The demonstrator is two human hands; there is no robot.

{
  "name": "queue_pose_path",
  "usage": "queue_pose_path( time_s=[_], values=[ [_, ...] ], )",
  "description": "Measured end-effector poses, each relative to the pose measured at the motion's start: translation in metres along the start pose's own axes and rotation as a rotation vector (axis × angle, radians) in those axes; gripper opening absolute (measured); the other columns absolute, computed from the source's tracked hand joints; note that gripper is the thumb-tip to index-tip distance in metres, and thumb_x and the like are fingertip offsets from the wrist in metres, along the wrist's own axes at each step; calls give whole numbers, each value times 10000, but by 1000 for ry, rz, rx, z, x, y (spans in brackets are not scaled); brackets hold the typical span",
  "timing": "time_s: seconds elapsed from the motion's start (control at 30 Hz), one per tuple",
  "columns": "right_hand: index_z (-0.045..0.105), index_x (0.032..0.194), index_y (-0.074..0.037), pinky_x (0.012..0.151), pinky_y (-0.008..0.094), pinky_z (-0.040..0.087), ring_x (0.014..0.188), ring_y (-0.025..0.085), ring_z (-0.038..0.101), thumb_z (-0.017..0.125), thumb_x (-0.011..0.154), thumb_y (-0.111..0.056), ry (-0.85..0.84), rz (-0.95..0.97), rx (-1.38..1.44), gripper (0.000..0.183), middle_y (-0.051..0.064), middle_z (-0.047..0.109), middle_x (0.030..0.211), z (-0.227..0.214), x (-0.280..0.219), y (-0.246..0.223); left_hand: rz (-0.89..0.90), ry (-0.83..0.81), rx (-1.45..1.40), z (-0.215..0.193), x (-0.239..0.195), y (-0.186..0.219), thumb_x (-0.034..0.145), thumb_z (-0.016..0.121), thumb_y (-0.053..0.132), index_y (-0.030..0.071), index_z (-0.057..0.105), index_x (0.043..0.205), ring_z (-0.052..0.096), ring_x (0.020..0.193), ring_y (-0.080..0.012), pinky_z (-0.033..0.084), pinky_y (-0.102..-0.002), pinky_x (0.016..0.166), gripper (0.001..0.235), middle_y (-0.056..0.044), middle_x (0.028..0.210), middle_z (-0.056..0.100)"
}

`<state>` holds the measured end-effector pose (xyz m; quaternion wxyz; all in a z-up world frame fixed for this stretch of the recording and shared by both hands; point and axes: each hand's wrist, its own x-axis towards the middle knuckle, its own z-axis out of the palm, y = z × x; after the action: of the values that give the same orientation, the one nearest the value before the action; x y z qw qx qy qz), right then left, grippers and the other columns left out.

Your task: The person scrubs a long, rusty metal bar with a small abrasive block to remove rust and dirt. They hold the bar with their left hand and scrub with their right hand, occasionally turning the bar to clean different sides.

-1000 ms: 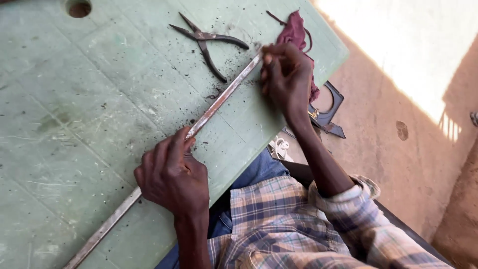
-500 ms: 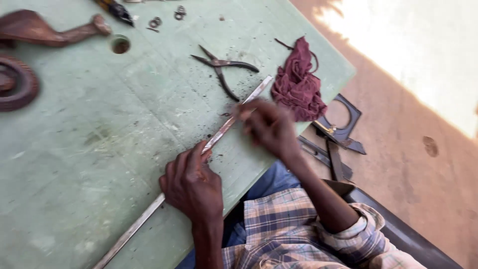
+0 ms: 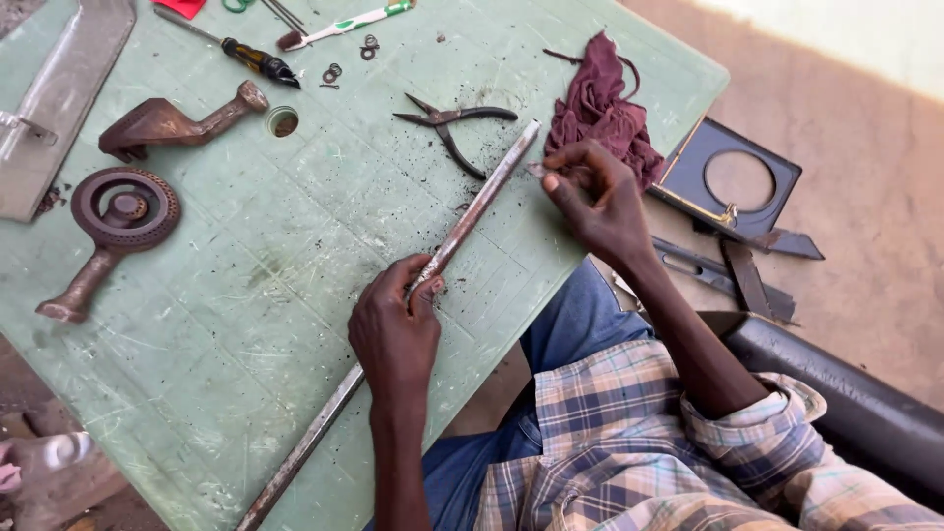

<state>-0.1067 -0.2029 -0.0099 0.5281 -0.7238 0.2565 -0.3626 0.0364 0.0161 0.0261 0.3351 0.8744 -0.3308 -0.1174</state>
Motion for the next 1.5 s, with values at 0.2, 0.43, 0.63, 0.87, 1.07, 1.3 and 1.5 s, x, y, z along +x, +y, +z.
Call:
queue_pose_path(
  time_s=[0.2, 0.43, 0.63, 0.87, 1.07, 1.3, 1.5],
  values=[
    [719, 1094, -123, 583, 235, 393, 544, 99, 458, 670, 996, -153, -114, -110, -79, 114, 5, 556, 574, 28, 0, -27, 158, 85, 5, 10, -3, -19, 970, 731, 252, 171, 776, 1174, 732, 867, -358, 571, -495, 749, 224, -79, 908, 758],
    [734, 1123, -195, 590, 312, 418, 525, 187, 507, 667, 991, -177, -62, -76, -304, 149, 42, 621, 592, 50, -12, -42, 128, 162, -26, 17, -4, -25, 953, 763, 315, 226, 803, 1125, 722, 809, -304, 576, -461, 725, 198, -24, 864, 737],
    [774, 1074, -283, 568, 264, 411, 488, 127, 447, 716, 989, -248, -21, -43, -361, 109, -2, 559, 511, 61, -14, -35, 121, 182, -32, 19, -5, -25, 948, 764, 346, 254, 809, 1111, 713, 771, -280, 577, -454, 698, 192, 4, 837, 722],
    [775, 1057, -238, 570, 253, 432, 546, 100, 441, 688, 974, -141, 44, -33, -353, 155, 37, 516, 526, 68, -14, -38, 152, 225, -32, 22, -8, -24, 958, 767, 318, 242, 818, 1098, 702, 744, -259, 568, -402, 651, 167, 24, 808, 697],
    [778, 1056, -197, 537, 245, 388, 495, 110, 418, 688, 987, -126, 75, -65, -346, 134, 38, 481, 498, 74, -11, -41, 163, 222, -41, 18, -8, -20, 965, 758, 309, 223, 821, 1103, 700, 738, -258, 560, -390, 637, 174, 26, 801, 694],
    [772, 1054, -172, 501, 219, 354, 445, 88, 361, 690, 987, -119, 34, -62, -305, 119, -9, 388, 446, 85, -37, -50, 164, 233, -49, 16, -5, -21, 961, 767, 299, 206, 822, 1101, 704, 743, -268, 556, -394, 632, 177, 15, 806, 699],
    [781, 1055, -149, 538, 231, 378, 525, 66, 380, 698, 1002, -187, -36, -27, -220, 106, 2, 480, 502, 74, -14, -45, 148, 222, -63, 13, -6, -17, 947, 783, 282, 206, 821, 1102, 696, 735, -276, 553, -399, 634, 177, 12, 793, 690]
  ],
)
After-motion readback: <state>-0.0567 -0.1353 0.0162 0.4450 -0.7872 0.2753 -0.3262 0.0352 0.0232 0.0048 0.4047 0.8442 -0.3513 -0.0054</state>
